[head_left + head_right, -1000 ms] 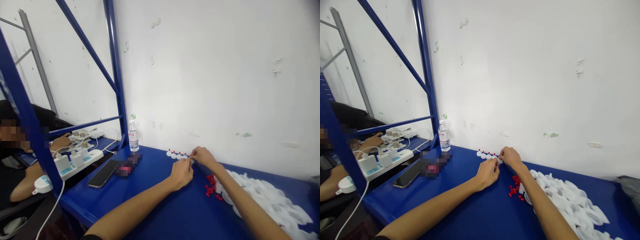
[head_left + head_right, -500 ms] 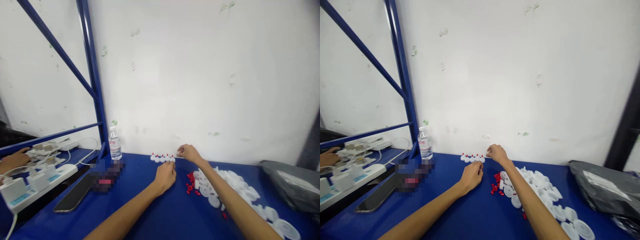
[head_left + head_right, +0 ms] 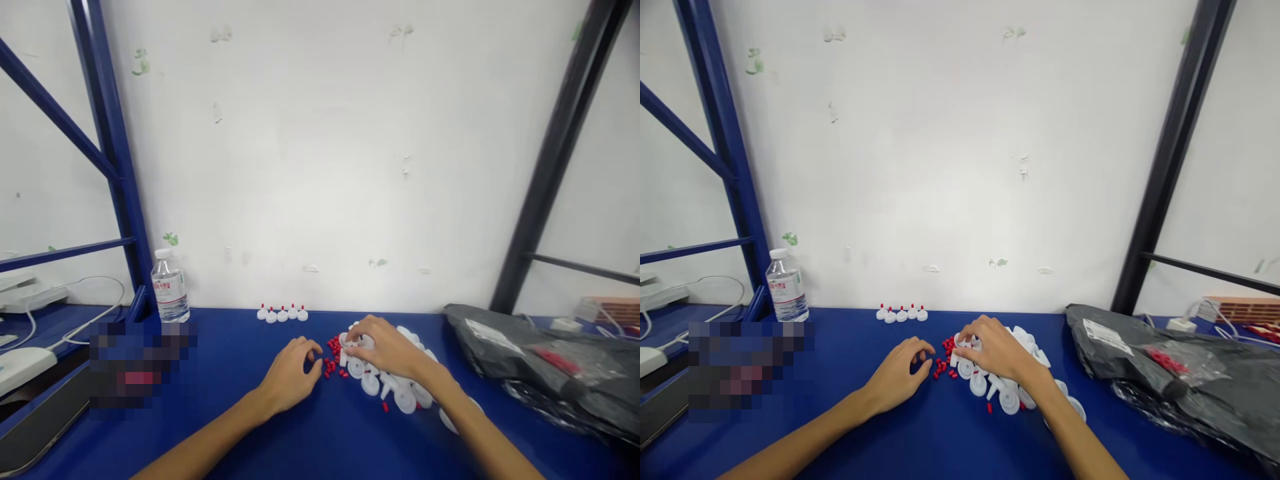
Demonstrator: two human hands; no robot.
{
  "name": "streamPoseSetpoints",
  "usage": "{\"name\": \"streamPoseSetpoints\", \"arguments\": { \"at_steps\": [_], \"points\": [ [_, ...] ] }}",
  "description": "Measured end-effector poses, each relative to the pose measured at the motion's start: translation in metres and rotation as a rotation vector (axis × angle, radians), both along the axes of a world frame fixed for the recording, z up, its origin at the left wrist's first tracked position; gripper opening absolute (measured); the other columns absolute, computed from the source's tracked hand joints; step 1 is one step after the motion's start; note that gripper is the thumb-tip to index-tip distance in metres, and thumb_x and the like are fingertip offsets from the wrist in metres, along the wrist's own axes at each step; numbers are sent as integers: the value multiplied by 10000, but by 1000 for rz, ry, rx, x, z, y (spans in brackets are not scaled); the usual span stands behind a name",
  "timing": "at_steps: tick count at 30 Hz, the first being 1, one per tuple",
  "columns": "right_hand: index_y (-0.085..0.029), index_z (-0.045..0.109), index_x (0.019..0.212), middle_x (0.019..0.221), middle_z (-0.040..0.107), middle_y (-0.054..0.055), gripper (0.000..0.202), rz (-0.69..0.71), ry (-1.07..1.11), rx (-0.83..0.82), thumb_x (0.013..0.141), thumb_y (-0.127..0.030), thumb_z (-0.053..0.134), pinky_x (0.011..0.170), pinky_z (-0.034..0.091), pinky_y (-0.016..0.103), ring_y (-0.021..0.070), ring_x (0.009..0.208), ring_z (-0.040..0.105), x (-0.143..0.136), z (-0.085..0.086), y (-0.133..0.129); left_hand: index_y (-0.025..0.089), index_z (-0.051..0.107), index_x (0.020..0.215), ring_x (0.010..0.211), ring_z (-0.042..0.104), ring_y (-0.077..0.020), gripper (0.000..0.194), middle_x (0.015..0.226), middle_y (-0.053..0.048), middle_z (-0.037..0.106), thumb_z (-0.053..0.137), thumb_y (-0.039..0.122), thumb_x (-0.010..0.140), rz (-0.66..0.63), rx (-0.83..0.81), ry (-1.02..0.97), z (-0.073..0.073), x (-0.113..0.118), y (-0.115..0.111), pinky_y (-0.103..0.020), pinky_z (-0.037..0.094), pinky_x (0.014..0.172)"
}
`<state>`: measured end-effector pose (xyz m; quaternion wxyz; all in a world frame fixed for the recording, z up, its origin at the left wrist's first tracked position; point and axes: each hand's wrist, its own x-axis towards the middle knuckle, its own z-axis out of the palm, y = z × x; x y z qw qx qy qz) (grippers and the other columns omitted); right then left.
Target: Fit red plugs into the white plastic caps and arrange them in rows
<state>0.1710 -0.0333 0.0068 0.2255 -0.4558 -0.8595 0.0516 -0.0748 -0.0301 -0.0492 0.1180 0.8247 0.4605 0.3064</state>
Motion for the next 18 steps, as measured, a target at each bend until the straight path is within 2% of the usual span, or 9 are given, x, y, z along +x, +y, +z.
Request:
{"name": "streamPoseSetpoints", "arguments": {
  "at_steps": [5,9,14,18],
  "points": [
    [-240,744,1030,1032,725,57,356,44,-85,61,871,-539,637,922,409,353,257,1020,595,-8,-7,2,272,694,1159,879,588,-179,317,960,-36,639,446,251,963,-68,-6,21,-4,4,1,-293,445,812],
    [-245,744,1002,985,730,47,270,51,-107,75,854,-464,688,902,403,365,256,1005,594,-13,-15,3,329,727,1146,796,583,-153,300,927,-14,633,494,278,964,-100,-36,16,-6,3,8,-261,436,729],
    [-258,685,1034,1077,713,29,251,35,102,41,869,-445,669,944,407,360,239,1060,595,-13,-10,-1,300,768,1007,759,571,-144,213,923,-10,638,572,294,925,-104,-49,10,-6,3,10,-255,422,701],
    [-255,575,1141,1095,689,37,304,-67,310,-8,907,-447,594,856,463,359,220,943,637,-8,-6,1,251,749,945,739,570,-148,163,919,-15,657,598,278,891,-85,-38,-10,-5,5,8,-262,417,692]
  ]
}}
